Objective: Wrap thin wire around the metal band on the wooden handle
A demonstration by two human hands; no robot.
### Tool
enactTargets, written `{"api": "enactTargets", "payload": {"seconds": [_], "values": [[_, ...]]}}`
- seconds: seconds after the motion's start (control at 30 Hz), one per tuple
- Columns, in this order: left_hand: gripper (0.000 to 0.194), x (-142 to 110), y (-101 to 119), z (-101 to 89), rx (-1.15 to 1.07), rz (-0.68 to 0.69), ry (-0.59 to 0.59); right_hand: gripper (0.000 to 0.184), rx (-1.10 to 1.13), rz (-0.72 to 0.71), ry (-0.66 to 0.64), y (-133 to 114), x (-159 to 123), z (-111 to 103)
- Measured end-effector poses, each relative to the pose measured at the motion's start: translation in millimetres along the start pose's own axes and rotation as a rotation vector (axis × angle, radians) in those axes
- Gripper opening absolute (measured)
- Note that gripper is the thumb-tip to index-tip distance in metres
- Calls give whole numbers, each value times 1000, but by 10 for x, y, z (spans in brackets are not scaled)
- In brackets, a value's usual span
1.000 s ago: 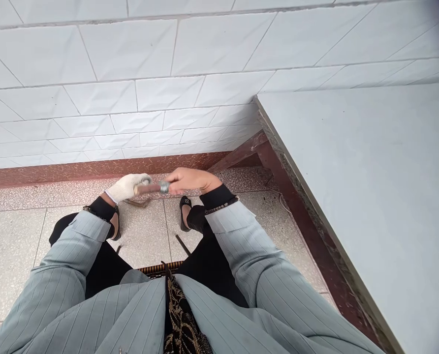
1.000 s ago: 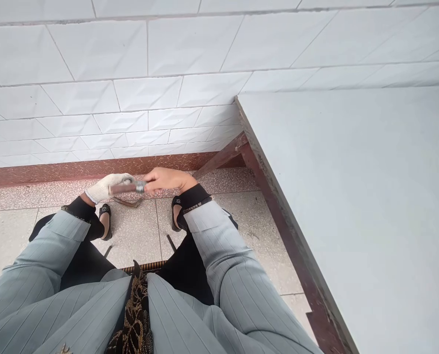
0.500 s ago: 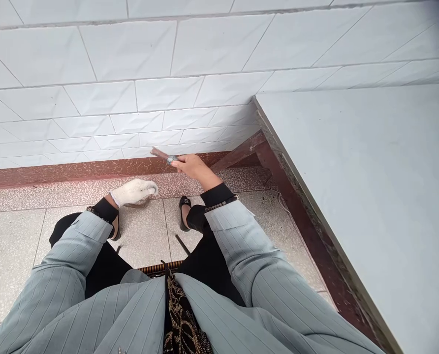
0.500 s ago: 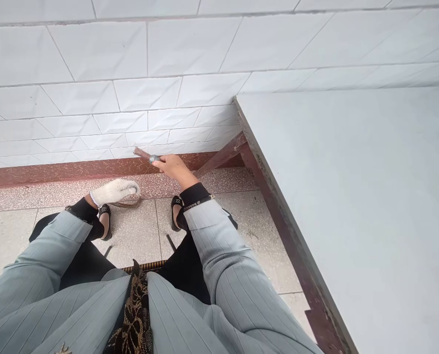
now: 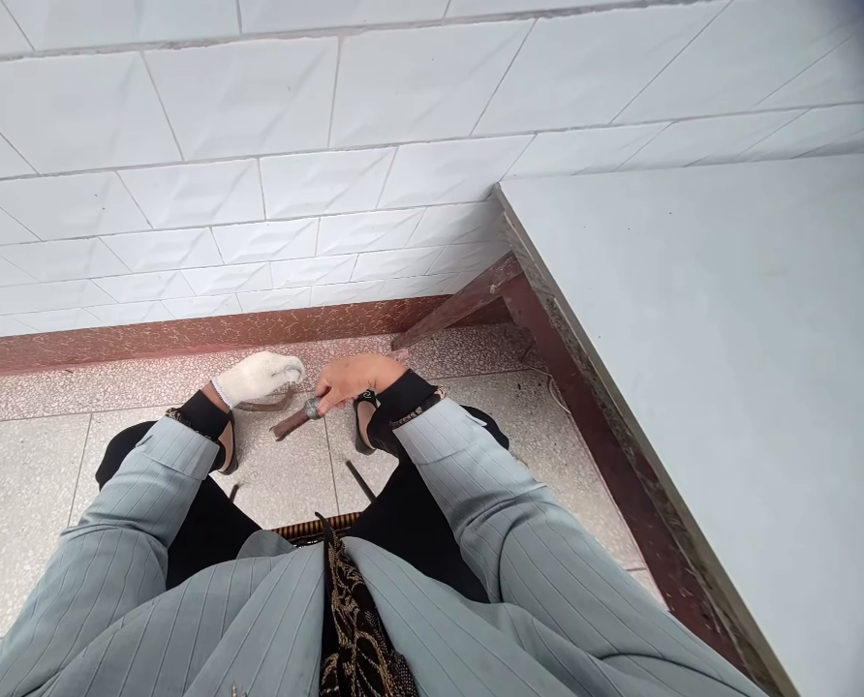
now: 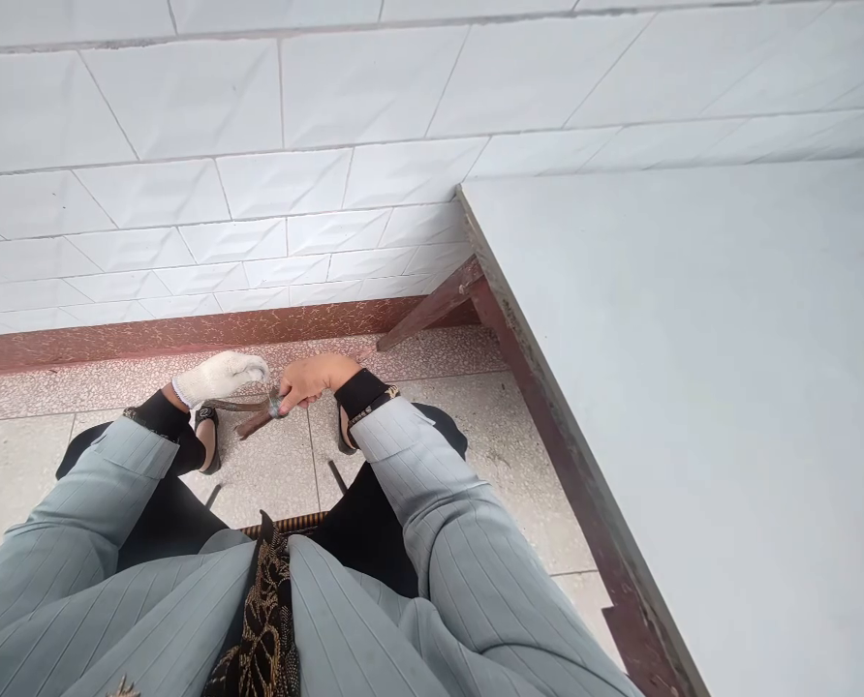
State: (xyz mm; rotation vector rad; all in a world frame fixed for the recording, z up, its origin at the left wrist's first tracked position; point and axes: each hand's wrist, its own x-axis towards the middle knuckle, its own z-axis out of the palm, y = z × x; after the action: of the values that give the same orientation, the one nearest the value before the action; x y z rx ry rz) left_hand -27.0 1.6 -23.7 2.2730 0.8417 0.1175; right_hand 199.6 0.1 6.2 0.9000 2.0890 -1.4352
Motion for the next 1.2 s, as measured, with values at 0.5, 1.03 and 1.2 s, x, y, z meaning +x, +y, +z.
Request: {"api": "enactTargets", "payload": {"seconds": [0.5, 1.03, 1.2], "values": [[35, 1, 177, -27, -172, -7, 17, 40, 792, -66, 1099, 485, -205, -280], [37, -26, 96, -61, -1, -23, 26, 28, -167, 265, 162, 76, -53, -85], [34, -24, 101, -102, -87, -66, 35, 22, 52, 30, -6, 32, -63, -26]]}}
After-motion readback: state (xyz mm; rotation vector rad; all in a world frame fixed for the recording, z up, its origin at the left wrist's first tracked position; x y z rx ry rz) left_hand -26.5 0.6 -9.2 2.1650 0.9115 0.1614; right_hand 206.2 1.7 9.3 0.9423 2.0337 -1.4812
